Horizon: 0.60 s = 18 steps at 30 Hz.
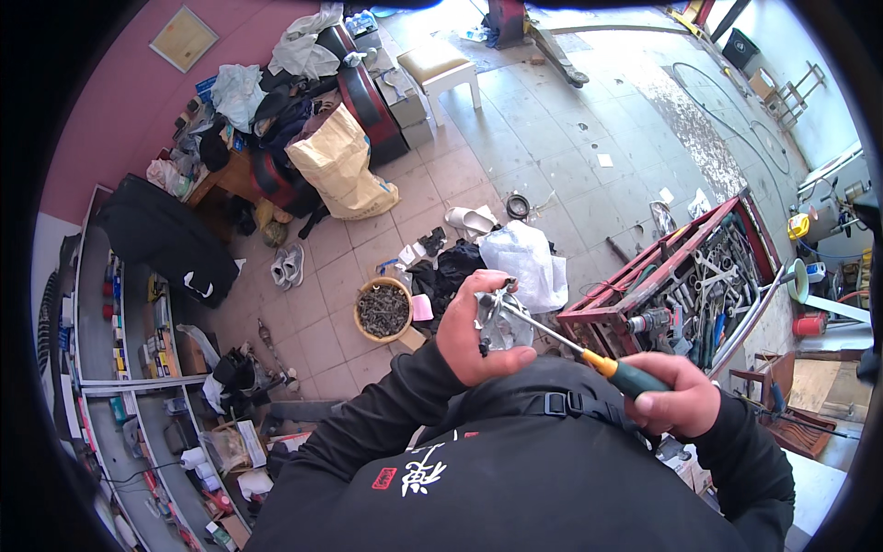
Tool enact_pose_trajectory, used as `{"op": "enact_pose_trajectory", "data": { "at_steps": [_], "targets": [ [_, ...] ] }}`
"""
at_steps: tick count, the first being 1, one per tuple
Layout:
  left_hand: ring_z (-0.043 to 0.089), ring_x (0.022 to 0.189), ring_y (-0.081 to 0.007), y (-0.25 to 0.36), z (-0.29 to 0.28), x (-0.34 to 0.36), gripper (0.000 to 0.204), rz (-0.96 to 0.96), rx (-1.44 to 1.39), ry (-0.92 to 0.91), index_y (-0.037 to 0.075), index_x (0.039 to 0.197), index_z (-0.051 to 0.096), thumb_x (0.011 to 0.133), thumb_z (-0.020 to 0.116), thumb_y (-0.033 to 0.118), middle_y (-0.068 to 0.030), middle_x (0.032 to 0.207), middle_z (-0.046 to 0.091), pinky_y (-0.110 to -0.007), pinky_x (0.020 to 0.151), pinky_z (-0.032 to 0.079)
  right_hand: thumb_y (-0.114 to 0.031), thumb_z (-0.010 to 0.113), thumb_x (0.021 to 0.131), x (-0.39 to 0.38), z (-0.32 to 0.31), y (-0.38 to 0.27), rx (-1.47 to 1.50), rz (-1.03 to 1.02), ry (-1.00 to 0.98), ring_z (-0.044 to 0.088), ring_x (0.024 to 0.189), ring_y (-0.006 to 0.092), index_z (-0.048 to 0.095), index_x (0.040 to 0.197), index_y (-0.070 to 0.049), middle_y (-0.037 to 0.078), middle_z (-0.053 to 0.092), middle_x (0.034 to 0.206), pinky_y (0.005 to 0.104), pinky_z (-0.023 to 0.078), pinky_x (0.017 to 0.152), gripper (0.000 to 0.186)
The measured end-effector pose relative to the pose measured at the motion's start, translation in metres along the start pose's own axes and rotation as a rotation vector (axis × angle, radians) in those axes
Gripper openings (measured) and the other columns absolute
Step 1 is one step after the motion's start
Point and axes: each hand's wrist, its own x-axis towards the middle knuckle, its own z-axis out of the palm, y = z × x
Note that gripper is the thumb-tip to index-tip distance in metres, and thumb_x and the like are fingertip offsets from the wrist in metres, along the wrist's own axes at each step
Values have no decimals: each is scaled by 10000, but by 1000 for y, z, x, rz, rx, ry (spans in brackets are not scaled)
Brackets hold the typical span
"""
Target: The person uses pliers and a screwdriver to manipulate and adjust a small metal part. They repeatedly reposition the part, apply pressure with the pliers, and use the screwdriver to pry or adjust components while working in a cluttered workshop.
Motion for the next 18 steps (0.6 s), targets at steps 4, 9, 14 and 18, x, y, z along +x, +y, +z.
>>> {"op": "enact_pose_trajectory", "data": {
  "at_steps": [4, 9, 14, 18],
  "targets": [
    [660, 1155, -270, -1, 9, -4, 891, -51, -36, 19, 20, 1451, 514, 797, 976, 410, -171, 1325, 602, -404, 1054, 529, -156, 794, 1008, 7, 10, 17, -426, -350, 11, 768, 977, 280, 591, 1537, 39, 105, 772, 1204, 385, 599, 931, 600],
    [644, 1137, -280, -2, 8, -6, 866, -110, -50, 49, 17, 1410, 524, 781, 971, 410, -148, 1251, 608, -403, 1047, 520, -58, 783, 877, 16, 16, 19, -1081, -688, 176, 752, 871, 406, 606, 1525, 30, 220, 731, 1071, 406, 610, 790, 678],
    [655, 1126, -243, 1, 7, -8, 833, -167, -24, 47, 21, 1418, 523, 784, 973, 320, -131, 1263, 627, -393, 1035, 532, -59, 756, 794, 20, 16, 16, -1670, -894, 411, 661, 676, 302, 655, 1457, 29, 104, 617, 849, 443, 542, 569, 676],
    [656, 1136, -252, 2, 7, -6, 862, -124, -43, 86, 17, 1434, 504, 790, 978, 340, -138, 1267, 621, -394, 1045, 533, -57, 766, 823, 21, 19, 17, -1548, -847, 360, 708, 758, 326, 652, 1447, 33, 141, 683, 934, 426, 579, 660, 641]
  ]
}}
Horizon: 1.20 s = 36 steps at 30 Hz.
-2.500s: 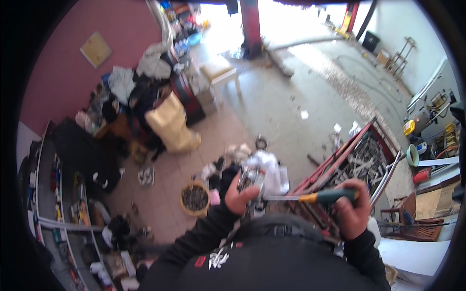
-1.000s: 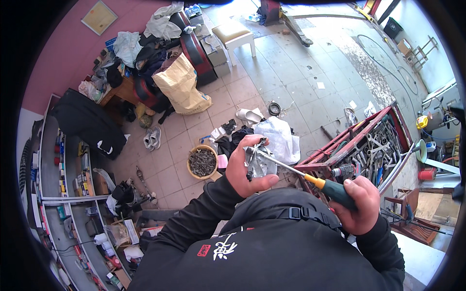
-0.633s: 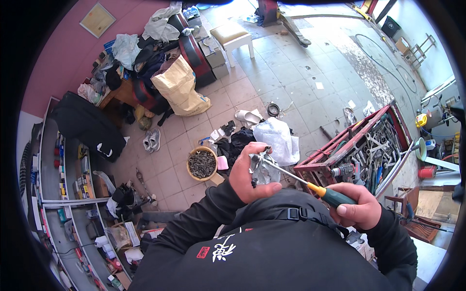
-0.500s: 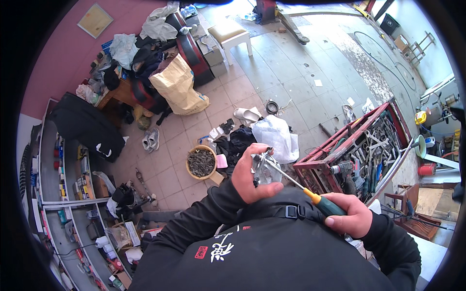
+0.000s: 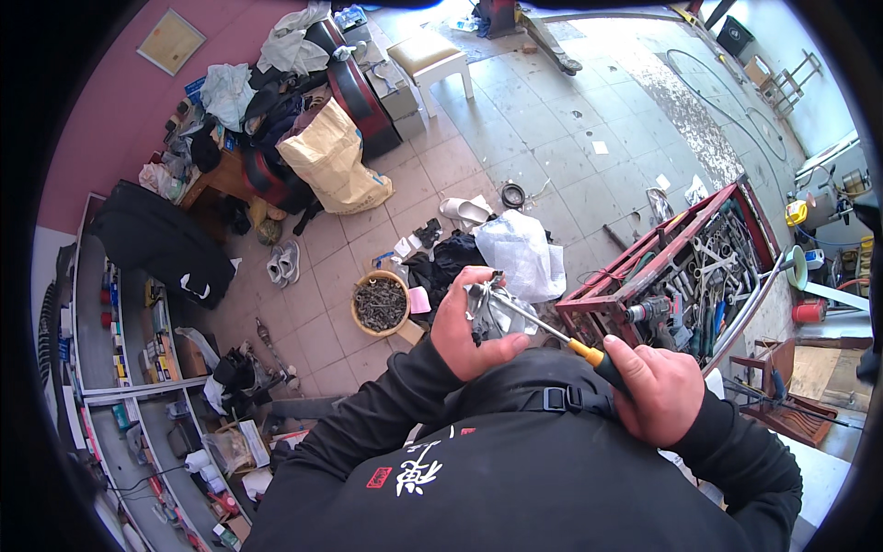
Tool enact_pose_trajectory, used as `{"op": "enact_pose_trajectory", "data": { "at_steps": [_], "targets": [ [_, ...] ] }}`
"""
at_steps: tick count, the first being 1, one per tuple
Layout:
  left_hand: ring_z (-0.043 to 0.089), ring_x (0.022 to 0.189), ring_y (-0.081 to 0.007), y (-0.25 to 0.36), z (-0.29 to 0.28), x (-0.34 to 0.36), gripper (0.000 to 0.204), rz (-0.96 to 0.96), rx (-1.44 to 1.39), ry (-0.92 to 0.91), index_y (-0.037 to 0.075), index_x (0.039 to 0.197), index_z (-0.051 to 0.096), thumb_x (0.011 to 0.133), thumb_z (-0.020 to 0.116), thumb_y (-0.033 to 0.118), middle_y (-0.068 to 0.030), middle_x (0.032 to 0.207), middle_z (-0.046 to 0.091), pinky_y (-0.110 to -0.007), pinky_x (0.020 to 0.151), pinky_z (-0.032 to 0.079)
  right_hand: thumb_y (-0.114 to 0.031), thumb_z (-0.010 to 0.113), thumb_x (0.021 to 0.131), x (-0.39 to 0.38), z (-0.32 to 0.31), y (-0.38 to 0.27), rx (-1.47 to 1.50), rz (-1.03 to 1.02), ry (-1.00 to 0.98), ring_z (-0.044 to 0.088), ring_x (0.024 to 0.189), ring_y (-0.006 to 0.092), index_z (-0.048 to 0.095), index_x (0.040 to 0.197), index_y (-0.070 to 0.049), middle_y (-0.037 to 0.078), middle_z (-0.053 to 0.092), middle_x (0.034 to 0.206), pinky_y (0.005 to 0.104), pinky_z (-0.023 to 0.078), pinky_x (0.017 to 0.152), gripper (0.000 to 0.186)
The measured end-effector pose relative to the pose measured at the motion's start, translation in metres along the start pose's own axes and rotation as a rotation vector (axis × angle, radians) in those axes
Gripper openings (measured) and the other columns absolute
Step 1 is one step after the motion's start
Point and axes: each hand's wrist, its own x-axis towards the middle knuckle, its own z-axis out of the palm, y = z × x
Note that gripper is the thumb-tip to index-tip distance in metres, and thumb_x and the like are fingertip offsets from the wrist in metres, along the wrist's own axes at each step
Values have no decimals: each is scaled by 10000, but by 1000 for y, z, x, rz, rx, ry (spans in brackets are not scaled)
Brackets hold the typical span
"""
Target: The person uses pliers and a screwdriver to manipulate and adjust a small metal part. They repeatedly reposition the part, apply pressure with the pliers, and use the screwdriver to pry or adjust components while working in a cluttered workshop.
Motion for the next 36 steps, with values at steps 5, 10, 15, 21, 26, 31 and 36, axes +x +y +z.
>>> {"op": "enact_pose_trajectory", "data": {
  "at_steps": [5, 10, 15, 21, 26, 31, 36],
  "targets": [
    [657, 1132, -252, 6, 5, -8, 866, 29, 118, -8, 24, 1440, 493, 808, 971, 373, -135, 1255, 622, -395, 1037, 536, -129, 742, 981, 1, -11, 4, 729, 256, -55, 741, 972, 281, 642, 1451, 45, 177, 747, 1133, 347, 577, 902, 511],
    [653, 1092, -230, 4, 4, 5, 851, -28, 87, 9, 23, 1425, 495, 824, 966, 397, -125, 1215, 634, -378, 995, 546, -162, 758, 1019, 8, -19, 15, 970, 479, -151, 670, 999, 155, 650, 1463, 17, 91, 729, 1129, 329, 552, 933, 490],
    [655, 1078, -226, -7, -10, 31, 840, -14, 168, 28, 0, 1394, 534, 835, 977, 442, -128, 1188, 658, -379, 985, 549, -113, 752, 1016, 31, -10, 37, 862, 343, -50, 670, 1006, 161, 660, 1450, 16, 95, 733, 1138, 331, 550, 930, 462],
    [728, 1127, -203, -53, -38, 38, 754, -375, -283, 25, -4, 1420, 591, 986, 823, 567, -116, 1219, 735, -353, 942, 620, -191, 755, 1008, 36, -4, 51, 856, 492, -54, 667, 1158, 189, 651, 1473, 23, 125, 719, 1291, 348, 514, 1074, 523],
    [652, 1400, -375, -80, -59, 15, 982, -533, -1108, -290, -30, 1549, 549, 983, 700, 758, -234, 1461, 652, -485, 978, 701, -238, 756, 1000, 37, 30, 44, 825, 505, 36, 661, 1176, 198, 636, 1480, 38, 125, 715, 1294, 354, 506, 1086, 566],
    [746, 1227, -283, -77, -62, -2, 894, -484, -1150, -333, 114, 1601, 537, 877, 923, 467, -271, 1523, 609, -392, 1043, 638, -112, 788, 927, 40, 56, 16, 764, 425, 79, 722, 1136, 286, 636, 1477, 27, 187, 740, 1261, 379, 541, 1054, 587],
    [706, 1277, -275, -75, -76, -2, 886, -441, -1067, -399, 120, 1614, 506, 884, 906, 423, -261, 1567, 582, -380, 1072, 604, -102, 783, 905, 34, 79, 7, 686, 411, 159, 735, 1167, 350, 633, 1464, 41, 223, 739, 1269, 406, 547, 1073, 597]
  ]
}}
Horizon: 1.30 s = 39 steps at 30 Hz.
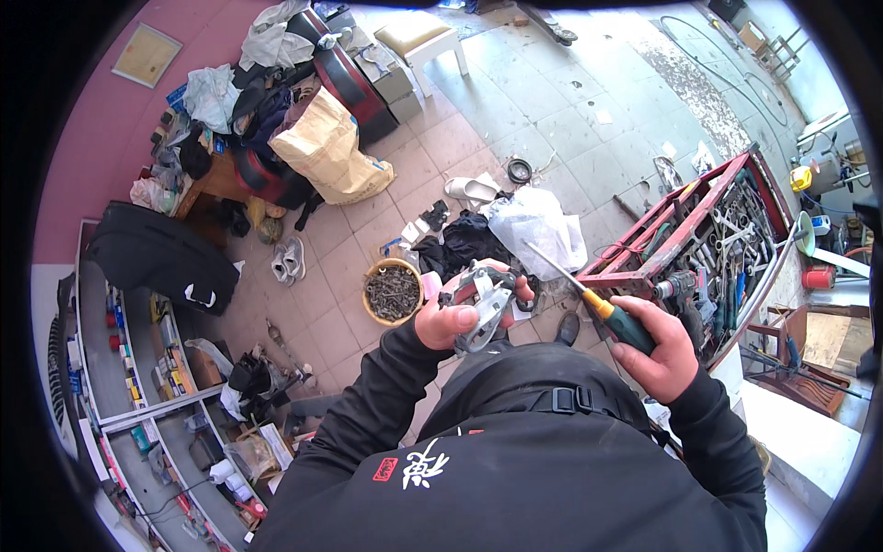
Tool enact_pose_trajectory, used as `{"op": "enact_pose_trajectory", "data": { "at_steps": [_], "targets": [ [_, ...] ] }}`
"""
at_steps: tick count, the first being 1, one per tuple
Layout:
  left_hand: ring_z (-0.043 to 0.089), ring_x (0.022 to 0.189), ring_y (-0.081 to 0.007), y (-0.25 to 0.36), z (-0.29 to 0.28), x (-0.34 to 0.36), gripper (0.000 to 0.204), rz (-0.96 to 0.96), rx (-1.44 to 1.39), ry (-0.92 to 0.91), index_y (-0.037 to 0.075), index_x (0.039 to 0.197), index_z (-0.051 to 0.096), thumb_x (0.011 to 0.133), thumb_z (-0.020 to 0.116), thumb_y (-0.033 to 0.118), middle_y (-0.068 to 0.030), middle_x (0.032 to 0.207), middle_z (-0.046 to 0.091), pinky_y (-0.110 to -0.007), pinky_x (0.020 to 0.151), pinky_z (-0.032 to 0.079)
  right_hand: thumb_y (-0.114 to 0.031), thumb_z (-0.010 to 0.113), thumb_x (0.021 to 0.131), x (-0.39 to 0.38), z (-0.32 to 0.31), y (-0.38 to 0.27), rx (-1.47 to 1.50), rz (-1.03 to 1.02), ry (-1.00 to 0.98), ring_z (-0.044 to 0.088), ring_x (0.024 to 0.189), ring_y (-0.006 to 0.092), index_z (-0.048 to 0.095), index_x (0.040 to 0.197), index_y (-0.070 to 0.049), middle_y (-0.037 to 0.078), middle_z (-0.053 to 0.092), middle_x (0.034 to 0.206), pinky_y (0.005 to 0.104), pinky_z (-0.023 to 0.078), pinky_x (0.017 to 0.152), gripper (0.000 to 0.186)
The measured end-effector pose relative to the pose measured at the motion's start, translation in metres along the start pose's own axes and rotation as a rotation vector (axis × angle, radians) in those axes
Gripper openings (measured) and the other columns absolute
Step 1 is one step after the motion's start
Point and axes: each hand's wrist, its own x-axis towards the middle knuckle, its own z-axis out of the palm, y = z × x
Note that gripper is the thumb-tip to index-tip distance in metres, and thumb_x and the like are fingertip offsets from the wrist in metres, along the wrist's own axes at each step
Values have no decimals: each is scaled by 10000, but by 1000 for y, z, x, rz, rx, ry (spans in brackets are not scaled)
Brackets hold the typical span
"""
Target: The person uses pliers and a screwdriver to manipulate and adjust a small metal part. They repeatedly reposition the part, apply pressure with the pliers, and use the screwdriver to pry or adjust components while working in a cluttered workshop.
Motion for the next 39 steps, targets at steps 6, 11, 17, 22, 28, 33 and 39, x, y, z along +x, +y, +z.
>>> {"op": "enact_pose_trajectory", "data": {
  "at_steps": [6, 11, 17, 22, 28, 33, 39],
  "targets": [
    [657, 1396, -351, -6, -3, 7, 823, 49, -43, -24, 49, 1591, 508, 916, 868, 353, -235, 1528, 626, -446, 1127, 606, -196, 724, 922, -47, -15, 139, -344, 270, 522, 737, 1204, 436, 663, 1401, 46, 280, 751, 1275, 471, 558, 1089, 541],
    [638, 1404, -399, -18, 12, 18, 898, -17, 104, 69, 72, 1565, 513, 896, 911, 519, -221, 1501, 602, -501, 1057, 669, -289, 713, 891, -119, -82, 266, -384, 874, 916, 756, 1152, 465, 696, 1359, 20, 314, 780, 1183, 485, 583, 1058, 560],
    [680, 1319, -255, -26, 52, 42, 1005, -99, 378, 242, 40, 1524, 538, 781, 936, 587, -173, 1419, 667, -374, 1040, 636, -238, 732, 883, -153, -114, 321, -596, 730, 749, 679, 1222, 476, 676, 1330, -29, 268, 707, 1279, 517, 551, 1088, 496],
    [670, 1337, -257, -36, 83, 69, 1010, -113, 380, 240, 35, 1523, 539, 783, 912, 611, -173, 1421, 666, -373, 1051, 622, -373, 859, 944, -154, -146, 362, -306, 435, 573, 704, 1148, 377, 743, 1258, -45, 200, 720, 1182, 462, 562, 1027, 469],
    [658, 1350, -254, -48, 109, 90, 950, -67, 436, 243, 43, 1515, 539, 794, 904, 542, -139, 1416, 675, -363, 1067, 583, -424, 802, 868, -138, -196, 436, -738, 998, 458, 746, 1187, 448, 745, 1199, -49, 229, 784, 1214, 540, 586, 1072, 503],
    [599, 1422, -267, -44, 131, 100, 1000, -9, 559, 217, 37, 1550, 505, 796, 934, 535, -155, 1482, 625, -420, 1211, 470, -331, 712, 873, -122, -221, 467, -743, 1087, 283, 758, 1209, 462, 803, 1175, 17, 302, 783, 1257, 535, 591, 1086, 469],
    [571, 1405, -230, -27, 145, 95, 941, 54, 754, 213, 26, 1551, 482, 835, 966, 398, -125, 1488, 577, -400, 1221, 438, -326, 750, 908, -133, -249, 405, -549, 827, 483, 772, 958, 460, 767, 1076, 13, 262, 795, 1004, 528, 599, 872, 379]
  ]
}}
